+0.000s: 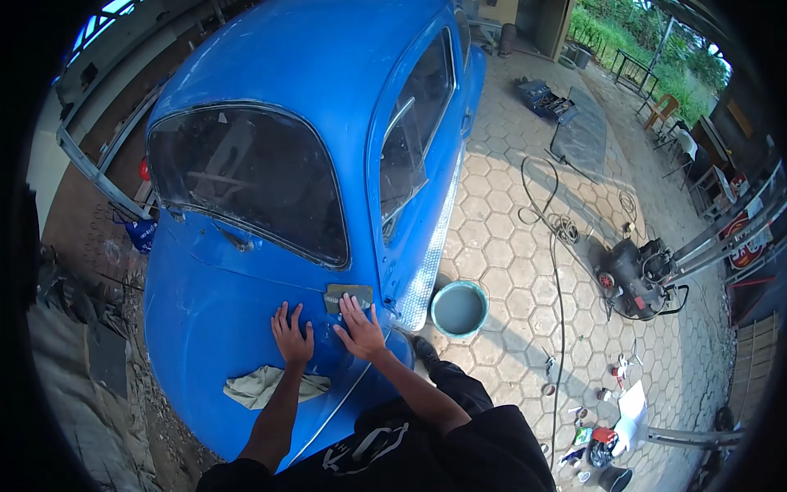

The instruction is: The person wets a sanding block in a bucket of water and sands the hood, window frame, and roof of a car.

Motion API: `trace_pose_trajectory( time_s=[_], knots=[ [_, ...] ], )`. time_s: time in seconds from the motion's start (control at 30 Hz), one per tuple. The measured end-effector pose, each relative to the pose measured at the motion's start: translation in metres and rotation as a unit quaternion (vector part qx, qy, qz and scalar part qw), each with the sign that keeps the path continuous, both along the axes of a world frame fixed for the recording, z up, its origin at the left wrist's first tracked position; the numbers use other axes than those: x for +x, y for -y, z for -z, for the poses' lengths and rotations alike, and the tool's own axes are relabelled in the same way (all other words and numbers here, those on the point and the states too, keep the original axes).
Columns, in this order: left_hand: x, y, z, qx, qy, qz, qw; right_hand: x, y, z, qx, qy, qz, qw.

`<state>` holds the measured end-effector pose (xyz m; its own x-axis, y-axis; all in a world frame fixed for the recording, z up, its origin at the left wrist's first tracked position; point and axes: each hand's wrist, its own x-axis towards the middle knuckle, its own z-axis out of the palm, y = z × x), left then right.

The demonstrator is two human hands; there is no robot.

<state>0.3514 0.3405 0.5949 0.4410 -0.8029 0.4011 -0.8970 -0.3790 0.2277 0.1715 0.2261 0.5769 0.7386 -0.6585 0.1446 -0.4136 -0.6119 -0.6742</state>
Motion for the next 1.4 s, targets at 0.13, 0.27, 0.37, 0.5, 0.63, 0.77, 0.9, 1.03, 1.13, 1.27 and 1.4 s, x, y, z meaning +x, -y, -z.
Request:
trace_pose_trajectory(
  time_s=[0.13, 0.27, 0.37, 0.5, 0.63, 0.77, 0.9, 1.03, 1.13, 1.27, 1.4],
  knots=[
    [0.003, 0.006, 0.002, -0.004, 0.003, -0.005, 1.000, -0.007, -0.021, 0.010, -0.015, 0.008, 0.027, 1.000],
    [0.002, 0.002, 0.003, 0.003, 0.002, -0.007, 1.000, -0.017, -0.016, 0.001, -0.068, -0.025, -0.007, 0.997],
    [0.003, 0.002, 0.006, 0.003, 0.000, -0.009, 1.000, -0.032, 0.002, 0.002, -0.107, -0.053, -0.052, 0.991],
    [0.001, 0.001, 0.003, -0.003, -0.001, -0.004, 1.000, -0.035, -0.007, -0.002, -0.085, -0.044, -0.038, 0.995],
    [0.003, 0.001, 0.003, 0.004, -0.004, -0.007, 1.000, -0.040, -0.028, 0.004, -0.072, -0.060, -0.059, 0.994],
    [0.002, 0.002, 0.004, 0.002, -0.014, -0.006, 1.000, -0.019, -0.017, 0.003, -0.072, -0.053, -0.014, 0.996],
    [0.004, 0.000, 0.001, 0.006, -0.006, -0.008, 1.000, -0.024, -0.044, 0.007, -0.020, -0.019, 0.006, 1.000],
    [0.003, 0.004, 0.001, 0.005, -0.011, -0.010, 1.000, -0.020, -0.027, 0.003, -0.054, -0.067, 0.013, 0.996],
    [-0.002, -0.001, 0.002, 0.001, -0.013, -0.009, 1.000, -0.011, -0.021, 0.008, -0.070, -0.032, 0.040, 0.996],
    [0.003, 0.002, 0.004, 0.008, -0.006, -0.013, 1.000, -0.029, -0.037, 0.020, -0.044, -0.093, -0.015, 0.995],
    [-0.002, 0.002, 0.004, 0.000, -0.009, -0.009, 1.000, -0.010, -0.016, 0.006, -0.058, -0.068, 0.024, 0.996]
  ],
)
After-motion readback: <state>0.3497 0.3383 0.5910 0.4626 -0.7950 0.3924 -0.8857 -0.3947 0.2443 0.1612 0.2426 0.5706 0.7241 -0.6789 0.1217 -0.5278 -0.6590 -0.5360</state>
